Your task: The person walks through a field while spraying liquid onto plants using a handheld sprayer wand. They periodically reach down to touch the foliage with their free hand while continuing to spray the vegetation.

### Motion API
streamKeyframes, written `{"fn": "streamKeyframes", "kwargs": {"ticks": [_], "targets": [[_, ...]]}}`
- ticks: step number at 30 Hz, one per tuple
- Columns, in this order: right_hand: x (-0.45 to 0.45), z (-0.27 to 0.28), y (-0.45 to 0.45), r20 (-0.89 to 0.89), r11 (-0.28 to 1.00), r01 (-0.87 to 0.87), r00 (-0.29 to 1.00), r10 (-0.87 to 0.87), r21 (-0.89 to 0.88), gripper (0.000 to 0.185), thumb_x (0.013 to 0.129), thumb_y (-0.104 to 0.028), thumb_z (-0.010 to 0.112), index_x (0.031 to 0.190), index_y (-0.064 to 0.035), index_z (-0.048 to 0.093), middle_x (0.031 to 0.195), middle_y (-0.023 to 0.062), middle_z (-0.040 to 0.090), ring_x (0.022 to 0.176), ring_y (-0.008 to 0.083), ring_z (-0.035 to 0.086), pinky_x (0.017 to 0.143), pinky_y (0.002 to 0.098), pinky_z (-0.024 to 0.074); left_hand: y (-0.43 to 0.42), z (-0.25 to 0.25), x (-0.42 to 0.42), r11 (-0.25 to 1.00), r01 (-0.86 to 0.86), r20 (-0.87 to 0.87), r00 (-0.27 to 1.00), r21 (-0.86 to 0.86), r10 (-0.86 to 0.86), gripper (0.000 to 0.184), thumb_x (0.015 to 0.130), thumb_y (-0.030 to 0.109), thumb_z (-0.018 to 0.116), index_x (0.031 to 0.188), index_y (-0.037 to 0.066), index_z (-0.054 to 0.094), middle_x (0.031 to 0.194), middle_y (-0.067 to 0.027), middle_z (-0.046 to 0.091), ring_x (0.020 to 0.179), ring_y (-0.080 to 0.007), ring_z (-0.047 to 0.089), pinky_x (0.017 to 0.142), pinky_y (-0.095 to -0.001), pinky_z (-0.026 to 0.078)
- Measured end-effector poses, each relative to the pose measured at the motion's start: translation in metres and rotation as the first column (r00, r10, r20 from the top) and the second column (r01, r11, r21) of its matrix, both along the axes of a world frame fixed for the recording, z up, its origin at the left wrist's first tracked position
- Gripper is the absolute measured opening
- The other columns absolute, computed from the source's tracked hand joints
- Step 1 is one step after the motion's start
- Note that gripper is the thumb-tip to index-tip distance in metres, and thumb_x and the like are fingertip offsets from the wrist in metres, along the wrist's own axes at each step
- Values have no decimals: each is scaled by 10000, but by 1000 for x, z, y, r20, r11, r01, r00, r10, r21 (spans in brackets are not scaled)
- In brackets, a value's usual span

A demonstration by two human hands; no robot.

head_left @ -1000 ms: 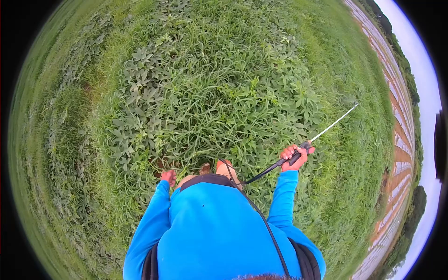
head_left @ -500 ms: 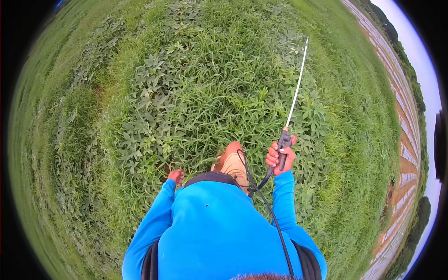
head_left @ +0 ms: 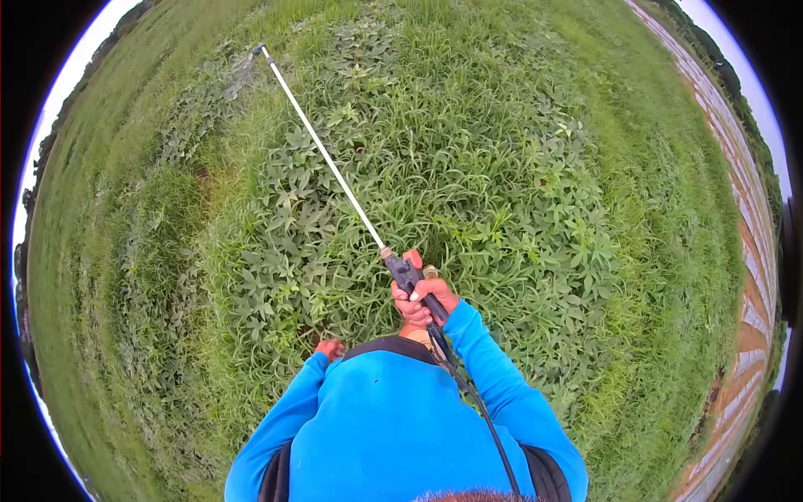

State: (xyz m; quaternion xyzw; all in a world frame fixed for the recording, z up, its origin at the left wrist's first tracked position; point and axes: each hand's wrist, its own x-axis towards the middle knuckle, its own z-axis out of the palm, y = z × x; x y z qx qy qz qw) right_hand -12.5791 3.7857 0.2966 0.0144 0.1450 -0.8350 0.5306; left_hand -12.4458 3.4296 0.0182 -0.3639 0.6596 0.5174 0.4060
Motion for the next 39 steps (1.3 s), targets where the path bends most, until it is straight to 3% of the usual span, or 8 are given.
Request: {"fn": "streamKeyframes", "kwargs": {"ticks": [6, 11, 16, 22, 28, 32, 36, 39], "targets": [[-82, -4, 24, 55, 1000, 13, 998, -13, -5, 165, 718, -136, 525, 827, -93, 408, 604, -18, 386, 429, 45, 354, 362, 199, 319, 27, 26, -85, 999, -20, 115, 993, 50, 14, 360, 840, 397, 514, 921, 53, 582, 641, -36, 530, 474, -145, 485, 400, -299, 369], [-132, -7, 75, 93, 947, 303, 945, -312, 104, 135, 732, -141, 514, 811, -104, 412, 600, -19, 380, 432, 65, 360, 372, 223, 336, 60, 33, -179, 997, 8, 25, 1000, 82, -10, 357, 850, 412, 499, 935, 74, 577, 678, -19, 529, 479, -135, 478, 413, -275, 371], [-157, -8, 144, 91, 742, 620, 748, -657, 258, 111, 744, -166, 517, 764, -109, 424, 584, -12, 379, 424, 87, 363, 375, 244, 335, 91, 55, -247, 992, 76, -116, 991, 96, -65, 385, 830, 446, 527, 947, 83, 578, 686, -8, 534, 492, -112, 481, 423, -262, 375], [-162, -11, 222, -40, 328, 851, 376, -926, 411, 125, 745, -203, 519, 763, -130, 420, 575, -18, 381, 417, 93, 359, 375, 250, 319, 116, 61, -290, 985, 118, -96, 990, 125, -106, 376, 828, 432, 547, 930, 71, 571, 664, -7, 521, 465, -116, 474, 401, -249, 352], [-157, -14, 280, -205, -99, 803, 29, -978, 588, 142, 747, -213, 527, 753, -133, 411, 558, -17, 365, 417, 98, 349, 374, 254, 304, 124, 69, -301, 990, 121, 21, 992, 68, -123, 339, 850, 394, 516, 918, 66, 571, 638, -28, 513, 430, -132, 460, 385, -278, 349], [-154, -25, 306, -360, -301, 702, -68, -930, 645, 122, 738, -178, 531, 723, -114, 427, 544, -16, 368, 402, 96, 346, 365, 250, 304, 126, 74, -317, 987, 158, 74, 984, 39, -160, 341, 848, 397, 509, 910, 68, 575, 635, -29, 520, 441, -136, 468, 402, -291, 371], [-158, -39, 315, -419, -340, 665, -44, -907, 665, 158, 724, -147, 562, 754, -114, 411, 532, -5, 387, 381, 104, 359, 349, 253, 301, 120, 62, -335, 977, 214, 71, 975, -16, -212, 329, 860, 401, 475, 905, 90, 572, 662, -30, 539, 494, -168, 511, 435, -320, 421], [-168, -40, 304, -422, -276, 680, 55, -905, 680, 140, 728, -155, 557, 739, -91, 432, 529, -1, 401, 378, 100, 368, 341, 251, 305, 118, 56, -342, 995, 88, 13, 996, 49, -89, 343, 829, 406, 530, 903, 76, 587, 702, -23, 539, 487, -132, 485, 437, -280, 411]]}}
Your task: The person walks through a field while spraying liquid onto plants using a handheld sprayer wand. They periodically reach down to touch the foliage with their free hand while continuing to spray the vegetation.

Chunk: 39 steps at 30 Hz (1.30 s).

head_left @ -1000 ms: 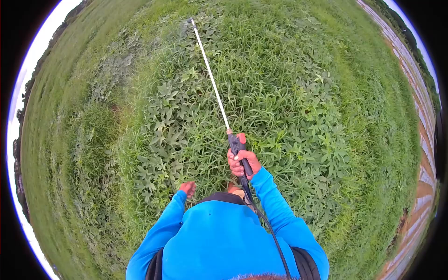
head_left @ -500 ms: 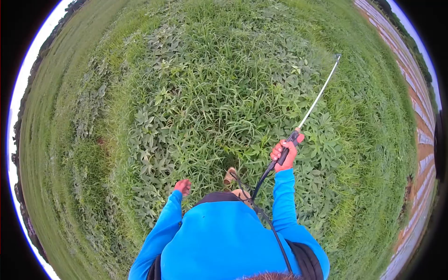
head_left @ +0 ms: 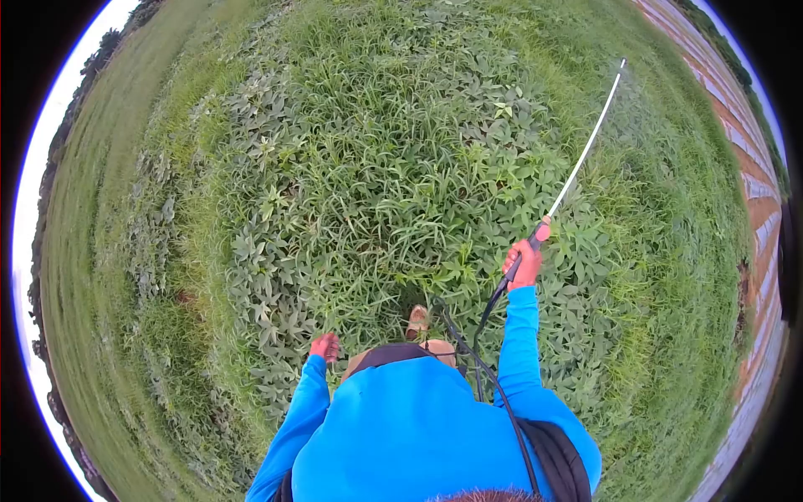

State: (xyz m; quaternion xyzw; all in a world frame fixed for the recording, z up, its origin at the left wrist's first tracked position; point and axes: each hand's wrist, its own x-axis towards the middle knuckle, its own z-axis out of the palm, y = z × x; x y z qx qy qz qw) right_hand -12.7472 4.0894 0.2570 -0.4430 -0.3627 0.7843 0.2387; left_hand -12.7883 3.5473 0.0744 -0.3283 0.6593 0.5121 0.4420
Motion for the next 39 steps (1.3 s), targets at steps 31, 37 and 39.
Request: {"fn": "streamKeyframes", "kwargs": {"ticks": [31, 37, 39], "targets": [[-263, 40, -257, -299, -427, -904, -406, 863, -5, 169, 663, -107, 545, 807, -76, 464, 592, -17, 443, 409, 39, 374, 353, 201, 293, 26, -42, -91, 978, -207, -204, 959, -34, 196, 389, 795, 423, 552, 892, 51, 611, 653, -45, 554, 448, -140, 472, 401, -278, 376], [-300, 30, -234, -306, -333, -938, -290, 907, -97, 176, 681, -116, 567, 829, -91, 474, 582, -15, 450, 403, 53, 380, 350, 205, 301, 58, 6, -147, 994, -103, -329, 939, 20, 104, 408, 821, 429, 526, 931, 44, 608, 653, -39, 562, 429, -108, 446, 383, -263, 364], [-300, 26, -223, -201, -174, -982, -155, 967, -75, 159, 688, -108, 547, 823, -84, 466, 575, -13, 429, 395, 46, 363, 335, 204, 304, 56, 8, -147, 994, -107, -332, 937, 12, 105, 400, 827, 426, 518, 920, 47, 607, 644, -33, 559, 431, -108, 447, 383, -257, 361]]}}
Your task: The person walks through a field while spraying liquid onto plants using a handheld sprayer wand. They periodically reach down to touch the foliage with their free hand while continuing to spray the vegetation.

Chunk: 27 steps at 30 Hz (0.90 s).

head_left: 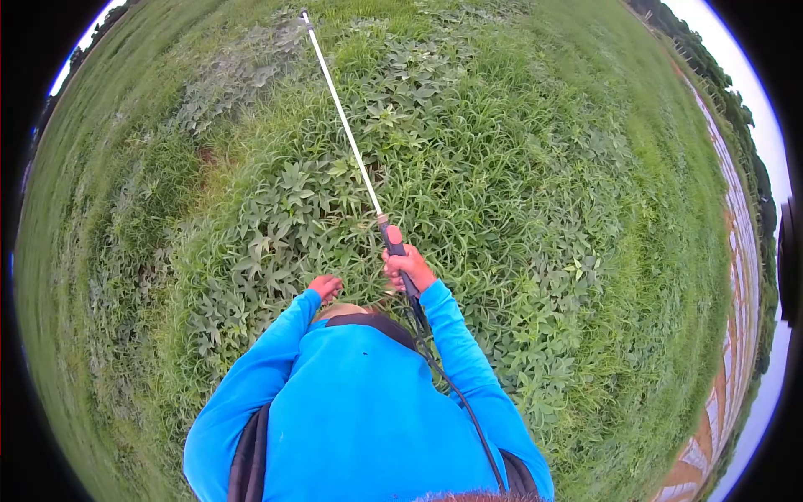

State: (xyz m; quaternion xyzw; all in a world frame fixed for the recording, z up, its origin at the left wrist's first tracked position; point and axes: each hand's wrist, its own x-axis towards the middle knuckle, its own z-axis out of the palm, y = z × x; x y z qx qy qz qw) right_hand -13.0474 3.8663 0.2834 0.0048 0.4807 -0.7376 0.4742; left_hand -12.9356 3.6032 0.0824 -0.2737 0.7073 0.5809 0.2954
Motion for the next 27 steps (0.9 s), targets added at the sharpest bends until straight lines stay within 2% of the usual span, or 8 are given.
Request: {"fn": "streamKeyframes", "kwargs": {"ticks": [2, 4, 12, 18, 20, 21, 26, 27], "targets": [[5, -2, 15, 17, 999, 37, 999, -37, 33, 155, 700, -113, 553, 821, -87, 459, 570, -13, 419, 394, 47, 361, 332, 207, 306, -2, -4, 8, 1000, 0, 0, 1000, -7, 0, 393, 833, 423, 510, 909, 50, 605, 636, -27, 555, 434, -107, 448, 382, -250, 358], [13, -5, 30, 0, 966, 235, 972, -237, 108, 146, 718, -115, 553, 815, -91, 446, 563, -16, 401, 390, 51, 356, 329, 209, 306, -9, -10, 18, 999, -24, 122, 992, -29, 27, 382, 834, 418, 504, 906, 57, 606, 629, -24, 551, 435, -111, 447, 378, -265, 365], [64, -21, 113, 123, 859, 505, 851, -511, 80, 128, 805, -185, 556, 831, -97, 468, 566, -11, 399, 398, 66, 373, 330, 217, 309, -30, -42, 83, 985, 121, 193, 977, -123, -96, 404, 805, 449, 523, 907, 71, 623, 649, -46, 590, 465, -161, 526, 402, -309, 421], [86, -19, 168, 56, 598, 774, 601, -797, 208, 124, 752, -167, 549, 804, -93, 465, 557, 0, 398, 394, 92, 369, 333, 243, 311, -20, -55, 77, 981, 168, 119, 981, -99, -156, 394, 799, 433, 533, 839, 53, 628, 647, -40, 584, 513, -141, 509, 464, -303, 420], [84, -16, 185, -35, 422, 851, 454, -891, 312, 122, 740, -163, 548, 744, -90, 450, 535, 2, 391, 382, 101, 363, 329, 245, 304, -14, -63, 65, 980, 177, 53, 984, -94, -173, 399, 798, 434, 534, 821, 47, 628, 650, -37, 582, 535, -132, 501, 494, -295, 418], [83, -19, 197, -36, 421, 851, 454, -890, 315, 122, 740, -163, 548, 744, -90, 450, 535, 2, 391, 382, 101, 363, 329, 245, 304, -11, -74, 58, 986, 154, 2, 988, -63, -154, 402, 796, 437, 537, 813, 46, 627, 658, -37, 582, 556, -133, 498, 521, -296, 416], [55, -24, 235, -265, 42, 904, 169, -949, 426, 170, 709, -166, 565, 687, -89, 415, 507, 9, 386, 369, 110, 358, 323, 258, 288, 3, -84, 10, 990, 144, -59, 988, 11, -143, 415, 788, 446, 540, 805, 39, 622, 688, -52, 591, 608, -150, 512, 576, -307, 420], [46, -25, 241, -286, 22, 901, 161, -945, 432, 180, 703, -173, 571, 692, -88, 413, 510, 17, 391, 371, 117, 360, 326, 262, 290, 7, -88, -1, 985, 173, -61, 983, -7, -173, 427, 784, 454, 540, 818, 37, 624, 689, -57, 591, 614, -155, 515, 579, -312, 420]]}}
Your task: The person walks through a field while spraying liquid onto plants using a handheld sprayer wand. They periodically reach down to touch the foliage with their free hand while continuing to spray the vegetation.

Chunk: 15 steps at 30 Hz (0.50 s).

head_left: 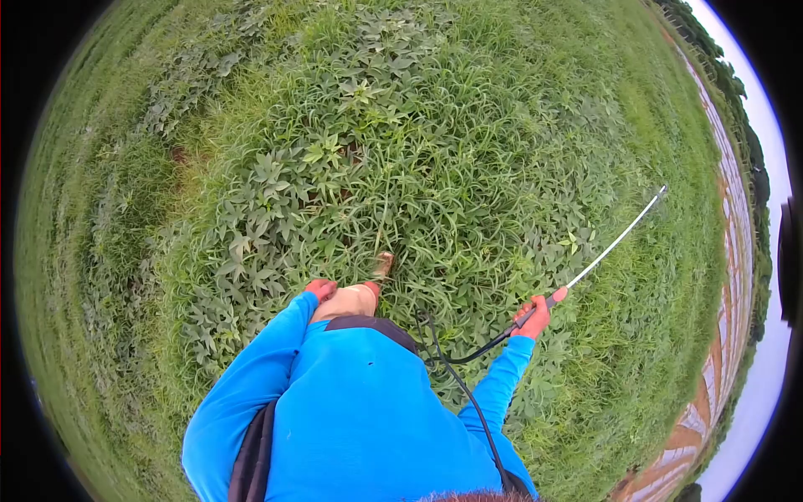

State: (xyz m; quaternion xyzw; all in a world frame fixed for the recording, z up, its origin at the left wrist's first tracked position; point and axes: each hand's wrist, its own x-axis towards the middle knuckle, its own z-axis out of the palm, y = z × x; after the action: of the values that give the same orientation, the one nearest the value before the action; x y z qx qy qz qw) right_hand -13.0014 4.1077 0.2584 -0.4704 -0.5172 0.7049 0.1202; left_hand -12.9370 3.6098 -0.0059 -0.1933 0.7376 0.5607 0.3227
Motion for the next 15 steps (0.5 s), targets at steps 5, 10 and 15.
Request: {"fn": "streamKeyframes", "kwargs": {"ticks": [5, 10, 15], "targets": [[-57, -12, 16, 14, 999, 42, 999, -42, -1, 181, 713, -190, 569, 710, -95, 416, 521, 16, 391, 387, 120, 365, 343, 275, 305, 11, -3, -58, 993, 66, -22, 997, -95, -68, 443, 786, 454, 547, 861, 27, 635, 689, -60, 596, 590, -152, 514, 555, -307, 411], [-124, -12, 4, -156, 900, -243, 968, 198, -363, 155, 743, -218, 552, 764, -114, 439, 568, 0, 381, 424, 113, 362, 374, 267, 313, 18, 9, -130, 997, -57, 169, 984, 54, 47, 369, 819, 417, 543, 843, 58, 622, 621, -28, 560, 476, -109, 469, 429, -266, 362], [-208, 11, -47, -442, 526, -621, 783, 437, -581, 138, 748, -186, 511, 787, -82, 430, 593, 2, 384, 427, 101, 360, 382, 259, 330, 23, 31, -206, 992, -99, 219, 972, 74, 81, 359, 832, 430, 525, 839, 80, 604, 598, -5, 527, 426, -100, 435, 383, -245, 348]]}}
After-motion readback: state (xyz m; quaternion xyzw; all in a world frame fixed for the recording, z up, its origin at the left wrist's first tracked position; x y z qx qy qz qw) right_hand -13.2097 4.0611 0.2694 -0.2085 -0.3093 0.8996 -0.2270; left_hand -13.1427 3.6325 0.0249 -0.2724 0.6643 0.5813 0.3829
